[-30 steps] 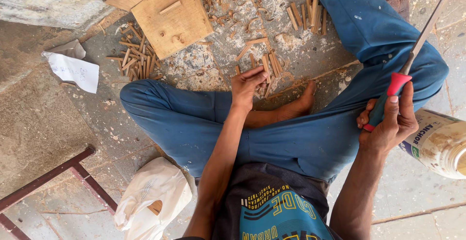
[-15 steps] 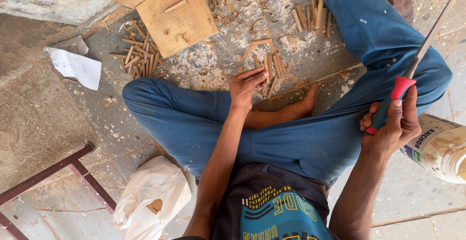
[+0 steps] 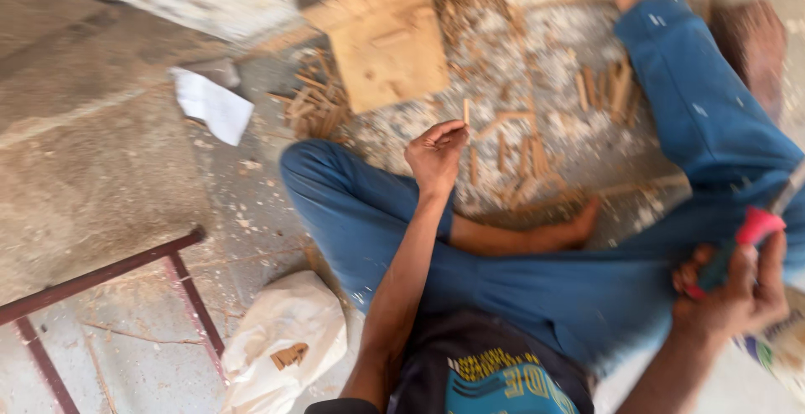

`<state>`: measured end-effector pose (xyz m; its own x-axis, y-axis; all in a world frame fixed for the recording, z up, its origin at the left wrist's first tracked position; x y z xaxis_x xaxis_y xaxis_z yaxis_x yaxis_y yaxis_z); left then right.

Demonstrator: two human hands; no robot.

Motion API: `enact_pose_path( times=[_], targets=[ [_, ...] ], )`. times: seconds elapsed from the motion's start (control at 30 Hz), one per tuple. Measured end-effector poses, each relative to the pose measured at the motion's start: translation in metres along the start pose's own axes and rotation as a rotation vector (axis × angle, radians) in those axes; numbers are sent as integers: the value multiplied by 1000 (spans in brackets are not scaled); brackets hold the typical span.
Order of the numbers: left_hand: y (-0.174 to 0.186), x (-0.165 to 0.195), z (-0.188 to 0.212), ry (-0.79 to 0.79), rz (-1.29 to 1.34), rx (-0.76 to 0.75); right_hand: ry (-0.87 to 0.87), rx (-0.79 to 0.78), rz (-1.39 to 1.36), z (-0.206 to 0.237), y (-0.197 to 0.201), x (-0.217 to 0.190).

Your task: The person sits on the floor and uses a chisel to carve small wooden sticks held against a wooden block. They repeatedly pick up sticks, carve them, and place them on the floor, generating wood shavings.

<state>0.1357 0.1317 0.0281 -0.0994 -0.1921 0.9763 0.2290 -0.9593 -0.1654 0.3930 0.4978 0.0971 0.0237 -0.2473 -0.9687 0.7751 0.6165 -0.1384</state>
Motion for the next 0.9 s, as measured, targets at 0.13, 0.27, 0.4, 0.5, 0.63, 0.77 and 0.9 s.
enact_pose_path(
  times=[0.13, 0.27, 0.4, 0.5, 0.63, 0.77, 0.9],
  targets=[
    [41, 44, -106, -242, -348, 40, 35, -14, 77, 1, -3, 4],
    [44, 74, -190, -385, -884, 54, 51, 0, 136, 8, -33, -14],
    [39, 63, -230, -196, -894, 15, -35, 185, 209, 25, -73, -42],
    [53, 47, -237, -106, -789, 31, 31, 156, 421, 29, -104, -64],
    [82, 43, -217, -514, -698, 11, 67, 157, 494, 28, -125, -70],
    [92, 36, -186, -667, -928, -89, 16, 162, 397, 24, -120, -59],
    [83, 34, -187, -614, -923, -62, 50, 148, 448, 20, -104, -47]
  ],
)
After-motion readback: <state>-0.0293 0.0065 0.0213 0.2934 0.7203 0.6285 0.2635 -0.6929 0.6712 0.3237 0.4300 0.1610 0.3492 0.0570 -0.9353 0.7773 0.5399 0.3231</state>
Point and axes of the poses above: each hand's wrist, its own z-axis away from the middle knuckle, its own y-axis out of the back of the hand, x = y × z, the point moved 4 cm from there along -z, towards the middle knuckle, and after that the axes turned 6 degrees about z, right-handed, at the moved point
